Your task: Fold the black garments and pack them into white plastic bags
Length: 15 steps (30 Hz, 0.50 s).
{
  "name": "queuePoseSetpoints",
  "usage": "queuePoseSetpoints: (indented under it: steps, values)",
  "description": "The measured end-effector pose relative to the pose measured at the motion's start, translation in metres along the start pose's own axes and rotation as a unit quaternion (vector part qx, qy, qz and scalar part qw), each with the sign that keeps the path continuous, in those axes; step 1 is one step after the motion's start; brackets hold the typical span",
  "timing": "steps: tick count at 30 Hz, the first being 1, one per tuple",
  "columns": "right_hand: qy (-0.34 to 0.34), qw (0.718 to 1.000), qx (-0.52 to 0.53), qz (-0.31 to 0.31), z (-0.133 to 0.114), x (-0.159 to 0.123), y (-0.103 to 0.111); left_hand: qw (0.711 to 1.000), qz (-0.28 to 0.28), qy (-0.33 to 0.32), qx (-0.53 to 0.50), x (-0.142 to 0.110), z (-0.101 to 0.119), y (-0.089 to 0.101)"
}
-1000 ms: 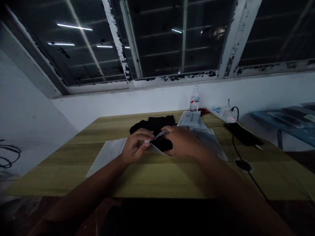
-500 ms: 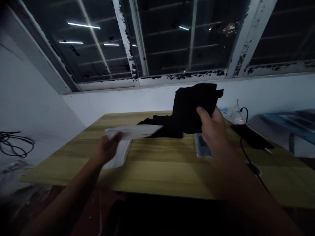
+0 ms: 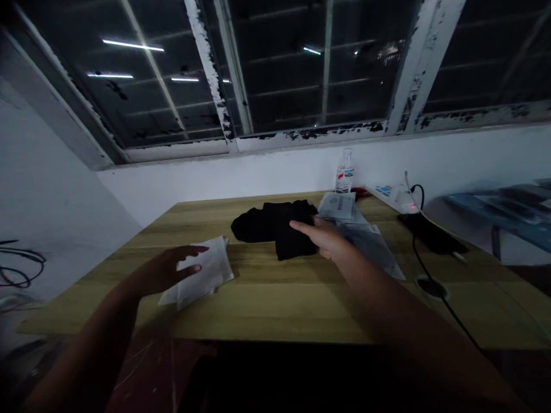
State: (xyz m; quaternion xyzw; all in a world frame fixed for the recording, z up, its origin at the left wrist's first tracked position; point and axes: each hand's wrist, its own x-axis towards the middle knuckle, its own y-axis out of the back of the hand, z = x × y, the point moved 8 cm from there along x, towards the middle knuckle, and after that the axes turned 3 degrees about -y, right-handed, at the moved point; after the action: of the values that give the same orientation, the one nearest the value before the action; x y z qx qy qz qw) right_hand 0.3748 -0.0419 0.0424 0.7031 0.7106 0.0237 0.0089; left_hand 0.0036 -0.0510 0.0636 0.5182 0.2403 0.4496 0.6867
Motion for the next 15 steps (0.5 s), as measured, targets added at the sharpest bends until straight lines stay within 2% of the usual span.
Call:
queuePoseSetpoints:
  steps: [3, 5, 7, 8, 10, 12, 14, 15]
  values:
    - [-0.109, 0.992, 0.059, -0.033, 0.015, -0.004, -0.014, 0.996, 0.035, -0.045, -0.066, 0.037, 0.029, 0.011]
    - [-0.101, 0.995, 0.002, -0.016, 0.010, -0.003, -0.003, 0.988, 0.079, -0.084, -0.098, 0.061, 0.052, 0.018]
    - [-0.068, 0.988, -0.137, 0.008, 0.003, -0.001, 0.023, 0.980, 0.088, -0.117, -0.132, 0.080, 0.071, 0.016]
    - [-0.059, 0.970, -0.234, 0.018, 0.002, 0.001, 0.040, 0.977, 0.073, -0.136, -0.150, 0.087, 0.080, 0.010]
    - [-0.074, 0.908, -0.411, -0.024, 0.009, 0.004, 0.067, 0.967, 0.015, -0.189, -0.172, 0.094, 0.099, -0.006]
    - [-0.097, 0.864, -0.488, -0.070, 0.021, 0.004, 0.092, 0.954, -0.059, -0.250, -0.155, 0.089, 0.116, -0.027]
    - [-0.062, 0.848, -0.520, -0.082, 0.020, 0.003, 0.105, 0.944, -0.112, -0.292, -0.109, 0.078, 0.124, -0.045]
    - [-0.029, 0.847, -0.524, -0.087, 0.017, 0.002, 0.104, 0.941, -0.128, -0.300, -0.086, 0.073, 0.124, -0.052]
